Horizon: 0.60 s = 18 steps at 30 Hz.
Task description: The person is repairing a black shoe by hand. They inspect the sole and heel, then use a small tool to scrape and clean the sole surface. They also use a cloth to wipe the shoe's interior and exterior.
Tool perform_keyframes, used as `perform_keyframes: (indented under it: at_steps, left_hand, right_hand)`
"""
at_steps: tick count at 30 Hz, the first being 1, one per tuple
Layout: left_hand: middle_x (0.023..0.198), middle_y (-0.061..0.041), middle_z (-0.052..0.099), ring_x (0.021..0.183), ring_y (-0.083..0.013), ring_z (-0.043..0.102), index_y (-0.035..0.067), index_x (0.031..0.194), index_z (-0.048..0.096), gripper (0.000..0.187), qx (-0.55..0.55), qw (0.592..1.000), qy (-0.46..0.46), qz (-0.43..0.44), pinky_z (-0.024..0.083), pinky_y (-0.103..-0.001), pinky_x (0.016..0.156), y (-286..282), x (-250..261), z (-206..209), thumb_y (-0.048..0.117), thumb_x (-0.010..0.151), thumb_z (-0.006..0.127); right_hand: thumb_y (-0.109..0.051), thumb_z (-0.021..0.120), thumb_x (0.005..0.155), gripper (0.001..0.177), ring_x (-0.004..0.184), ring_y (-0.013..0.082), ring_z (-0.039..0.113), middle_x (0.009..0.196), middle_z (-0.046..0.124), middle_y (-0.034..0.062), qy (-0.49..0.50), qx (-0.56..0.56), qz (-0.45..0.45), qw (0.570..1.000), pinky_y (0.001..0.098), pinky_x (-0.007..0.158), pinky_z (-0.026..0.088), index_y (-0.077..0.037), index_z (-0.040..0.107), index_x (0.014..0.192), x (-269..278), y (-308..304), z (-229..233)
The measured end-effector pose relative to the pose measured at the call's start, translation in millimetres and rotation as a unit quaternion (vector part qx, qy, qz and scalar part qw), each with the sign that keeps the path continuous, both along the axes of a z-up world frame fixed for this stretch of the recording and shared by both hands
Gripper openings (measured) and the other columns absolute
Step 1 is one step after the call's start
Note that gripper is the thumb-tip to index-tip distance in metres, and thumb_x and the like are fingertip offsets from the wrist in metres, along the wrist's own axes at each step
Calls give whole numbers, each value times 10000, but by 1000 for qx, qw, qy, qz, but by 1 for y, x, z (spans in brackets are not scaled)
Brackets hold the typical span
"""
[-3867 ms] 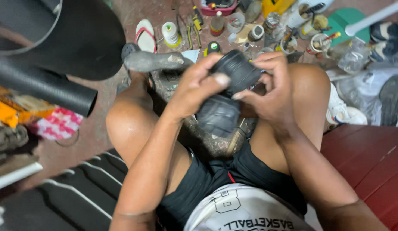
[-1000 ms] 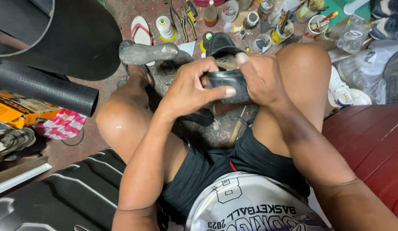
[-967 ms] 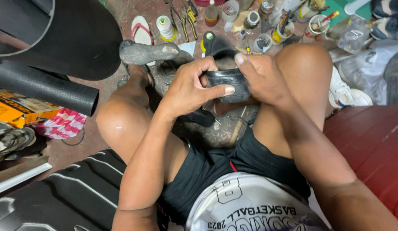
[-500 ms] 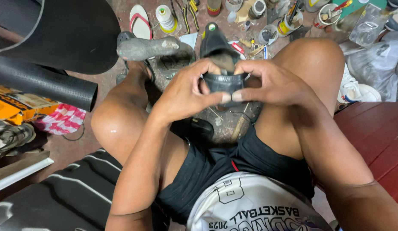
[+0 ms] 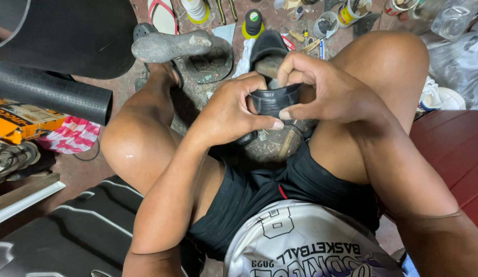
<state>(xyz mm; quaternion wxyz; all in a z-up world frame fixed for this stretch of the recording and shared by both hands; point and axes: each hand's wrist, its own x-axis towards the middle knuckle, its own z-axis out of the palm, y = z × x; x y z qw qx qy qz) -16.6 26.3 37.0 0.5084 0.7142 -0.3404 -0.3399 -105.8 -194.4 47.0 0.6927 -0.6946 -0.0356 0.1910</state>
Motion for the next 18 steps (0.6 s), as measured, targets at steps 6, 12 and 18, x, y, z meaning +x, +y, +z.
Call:
perform_keyframes:
  at_steps: [6, 12, 18]
  left_hand:
    - [814, -36, 562, 702, -133, 554, 10, 910, 620, 482, -44, 993, -110, 17, 469, -322, 625, -1, 0, -2, 215, 661, 979]
    - [757, -41, 582, 660, -163, 563, 34, 901, 635, 482, 44, 999, 9, 16, 478, -319, 594, -3, -3, 7, 257, 631, 965]
    - [807, -80, 593, 710, -214, 585, 2, 869, 600, 507, -16, 994, -107, 22, 479, -345, 658, -2, -4, 1, 243, 649, 988]
  right_hand:
    - [32, 754, 819, 381, 1019, 90, 595, 1011, 627, 47, -41, -44, -31, 998, 252, 869, 482, -51, 508, 1098, -2, 7, -1]
    - [13, 770, 768, 492, 1106, 97, 606, 1094, 674, 40, -37, -18, 10, 999, 272, 1012, 450, -48, 544, 1201, 1, -3, 1]
    - [5, 808, 761, 429, 1015, 106, 622, 1001, 676, 36, -2, -39, -59, 998, 279, 896, 467, -48, 570, 1114, -1, 6, -6]
